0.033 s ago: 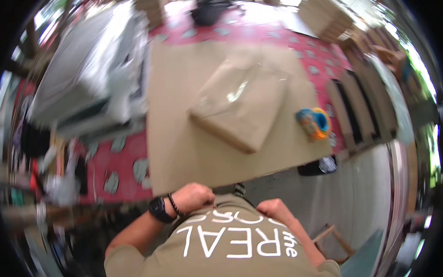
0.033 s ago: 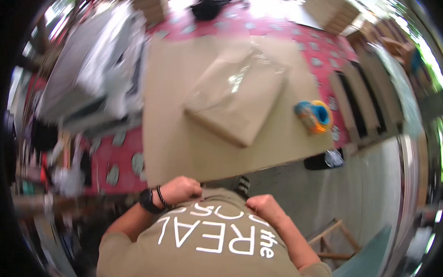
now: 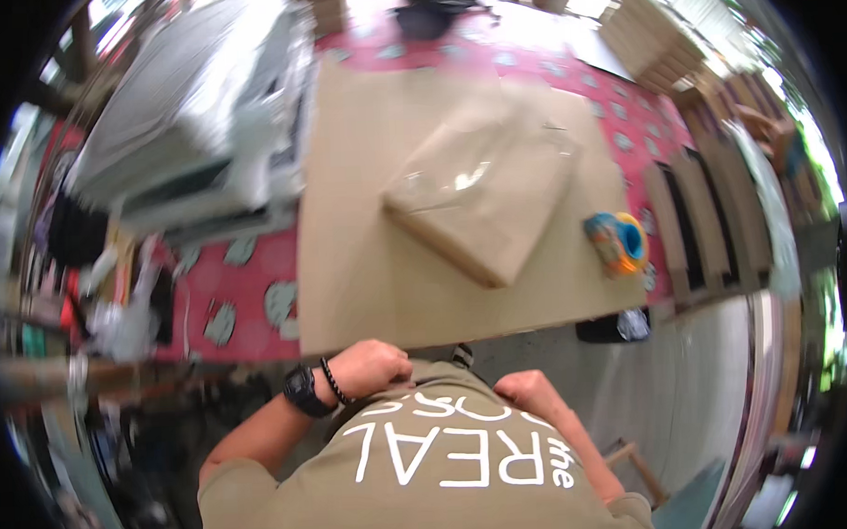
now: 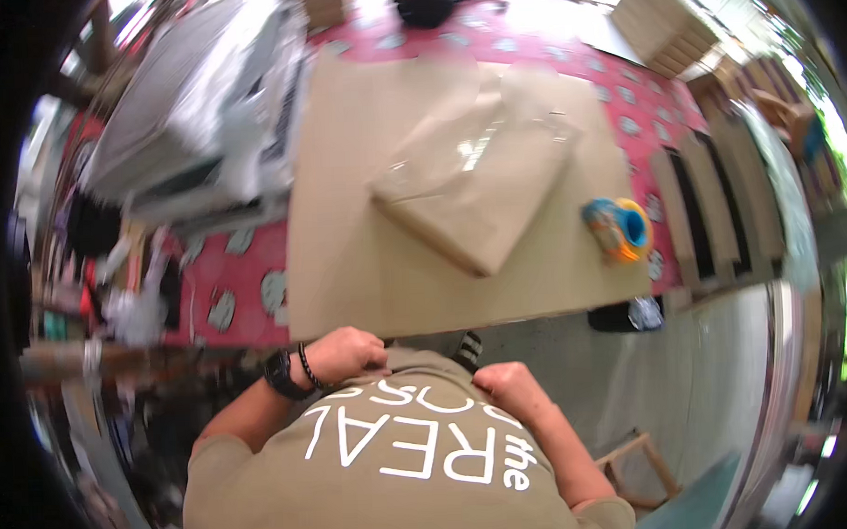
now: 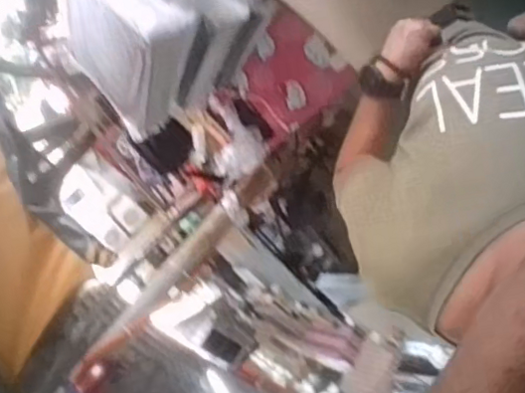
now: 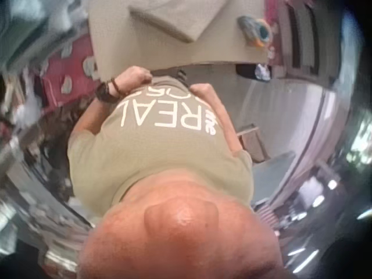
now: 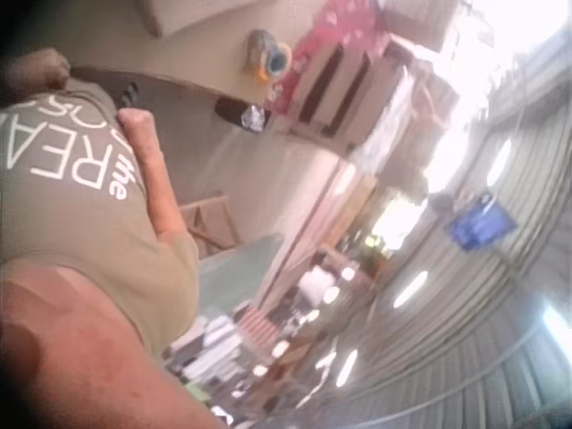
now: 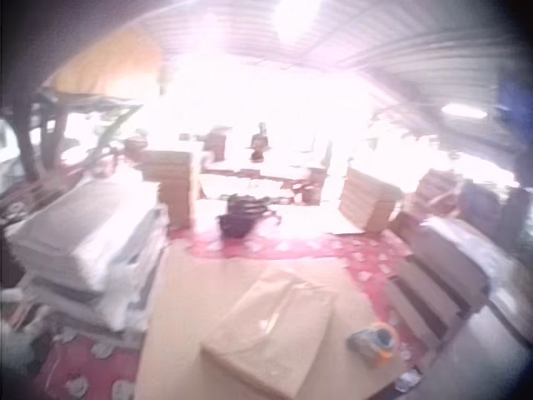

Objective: The person takes illustration boards from a pallet, walks to a packing station, and wraps a stack of boards in brown paper, securing it with tape using a dispenser.

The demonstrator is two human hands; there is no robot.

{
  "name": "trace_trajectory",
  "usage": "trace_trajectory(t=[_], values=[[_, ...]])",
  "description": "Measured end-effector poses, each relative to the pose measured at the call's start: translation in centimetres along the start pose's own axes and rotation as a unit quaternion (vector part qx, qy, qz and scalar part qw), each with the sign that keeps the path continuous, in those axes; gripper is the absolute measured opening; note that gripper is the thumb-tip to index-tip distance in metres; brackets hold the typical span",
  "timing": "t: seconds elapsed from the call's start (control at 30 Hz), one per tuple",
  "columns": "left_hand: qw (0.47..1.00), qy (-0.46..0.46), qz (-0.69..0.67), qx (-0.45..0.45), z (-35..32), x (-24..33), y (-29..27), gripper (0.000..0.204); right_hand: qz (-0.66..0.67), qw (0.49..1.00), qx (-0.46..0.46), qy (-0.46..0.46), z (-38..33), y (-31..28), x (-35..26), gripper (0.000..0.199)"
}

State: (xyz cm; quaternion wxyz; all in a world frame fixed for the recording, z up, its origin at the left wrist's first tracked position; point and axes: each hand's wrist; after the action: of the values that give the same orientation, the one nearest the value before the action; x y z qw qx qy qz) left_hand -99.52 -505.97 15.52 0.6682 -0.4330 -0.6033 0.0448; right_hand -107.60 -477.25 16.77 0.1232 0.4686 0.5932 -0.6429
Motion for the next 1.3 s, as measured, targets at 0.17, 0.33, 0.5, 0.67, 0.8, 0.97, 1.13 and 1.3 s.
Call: trace_trajectory(t=[0.17,0.33,0.5,0.67,0.8,0.97,1.13,1.3], values=[[0.978,-0.199,0.046,0.039,-5.9,3.8,-6.2,0.044,-0.108,0.971,-0.143,-0.159,4.6,-2.1,-1.3,0.011],[0.880,-0.221,0.418,0.049,-0.9,3.8,-6.8,0.022,-0.136,0.930,-0.273,-0.204,7.7,-5.0,-1.8,0.009],[0.922,-0.090,0.336,0.169,4.9,3.5,-4.7,0.010,0.018,0.944,-0.018,-0.330,13.4,-5.6,-11.1,0.043],[0.915,0.014,0.287,0.282,5.7,1.8,-2.3,0.011,0.052,0.930,0.045,-0.360,12.7,-4.7,-11.6,0.053],[0.897,-0.159,0.412,0.017,4.9,3.0,-3.2,0.007,0.030,0.978,-0.031,-0.206,9.3,-6.3,-5.4,0.033],[0.907,-0.118,0.402,0.043,4.8,1.9,-2.4,0.008,0.085,0.955,-0.277,0.066,2.4,-5.7,-0.9,0.024],[0.998,-0.043,-0.024,0.035,4.6,3.0,-2.1,0.014,0.050,0.979,-0.159,0.121,-2.0,-4.5,1.4,0.026],[0.956,-0.107,-0.272,0.001,3.7,2.4,2.9,0.022,-0.015,0.998,0.005,0.061,-3.2,-2.2,1.7,0.015]])
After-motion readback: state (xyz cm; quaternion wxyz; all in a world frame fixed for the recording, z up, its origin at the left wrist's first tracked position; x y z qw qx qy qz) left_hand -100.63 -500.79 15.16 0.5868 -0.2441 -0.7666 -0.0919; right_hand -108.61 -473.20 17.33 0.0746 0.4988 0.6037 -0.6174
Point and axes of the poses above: each hand's wrist, its own z-axis towards the middle knuckle, its own y-axis out of the palm, x = y × z, and after that the axes turned 3 degrees about -x, right-handed
